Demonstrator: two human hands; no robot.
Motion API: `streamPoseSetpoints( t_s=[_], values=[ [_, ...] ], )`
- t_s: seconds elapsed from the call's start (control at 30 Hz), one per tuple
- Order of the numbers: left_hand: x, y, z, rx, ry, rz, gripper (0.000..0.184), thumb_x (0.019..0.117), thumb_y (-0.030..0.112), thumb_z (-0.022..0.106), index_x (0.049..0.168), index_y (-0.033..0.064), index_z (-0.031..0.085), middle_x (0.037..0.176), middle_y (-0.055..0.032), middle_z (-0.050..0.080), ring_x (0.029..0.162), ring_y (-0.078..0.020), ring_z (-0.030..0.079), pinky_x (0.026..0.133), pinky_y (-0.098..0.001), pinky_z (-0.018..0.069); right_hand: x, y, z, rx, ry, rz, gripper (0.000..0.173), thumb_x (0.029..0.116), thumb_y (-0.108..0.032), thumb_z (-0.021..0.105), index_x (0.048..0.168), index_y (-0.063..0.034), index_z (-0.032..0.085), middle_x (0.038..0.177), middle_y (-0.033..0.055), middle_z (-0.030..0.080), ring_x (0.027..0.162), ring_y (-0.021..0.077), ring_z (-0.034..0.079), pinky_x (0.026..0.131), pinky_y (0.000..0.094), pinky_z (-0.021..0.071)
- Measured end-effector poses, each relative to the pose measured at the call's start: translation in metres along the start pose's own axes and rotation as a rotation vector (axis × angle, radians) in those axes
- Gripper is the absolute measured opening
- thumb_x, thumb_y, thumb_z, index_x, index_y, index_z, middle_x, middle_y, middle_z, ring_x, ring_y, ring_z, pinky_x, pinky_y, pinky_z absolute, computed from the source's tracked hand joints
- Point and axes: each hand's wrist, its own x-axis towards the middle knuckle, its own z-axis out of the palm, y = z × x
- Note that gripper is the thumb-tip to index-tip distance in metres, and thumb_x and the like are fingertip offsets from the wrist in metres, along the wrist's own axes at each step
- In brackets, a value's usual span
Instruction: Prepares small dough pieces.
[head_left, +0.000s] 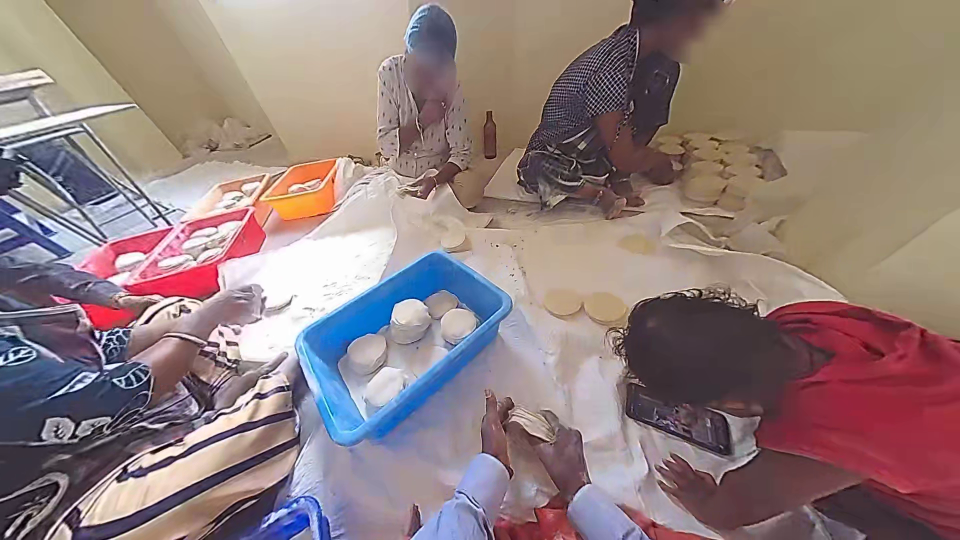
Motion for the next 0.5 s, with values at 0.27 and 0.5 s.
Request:
streamPoseSetpoints(
  t_s=[0.27, 0.5],
  values=[
    [0.001, 0.002, -0.002, -0.019, 0.011, -0.007, 0.077, 0.1110, 0.051, 0.013, 0.141, -0.0094, 0.050, 0.147, -0.0262, 0.051, 0.140, -0.0354, 0.046, 0.116, -0.0506, 0.0342, 0.002, 0.008, 0.011, 0.090, 0.112, -0.074, 0.049, 0.0761, -0.015, 0.083, 0.121, 0.0013, 0.071, 0.107, 0.0227, 0.075, 0.100, 0.0409, 0.072, 0.090, 0.0634, 0.0527],
    [0.001, 0.000, -0.001, -0.048, 0.014, -0.008, 0.073, 0.1119, 0.048, 0.018, 0.142, -0.0101, 0.049, 0.147, -0.0271, 0.052, 0.140, -0.0360, 0.046, 0.116, -0.0495, 0.0341, 0.000, 0.003, 0.008, 0.102, 0.098, -0.063, 0.045, 0.0789, -0.017, 0.083, 0.119, 0.0015, 0.072, 0.104, 0.0227, 0.075, 0.097, 0.0410, 0.073, 0.088, 0.0637, 0.0528]
  ],
)
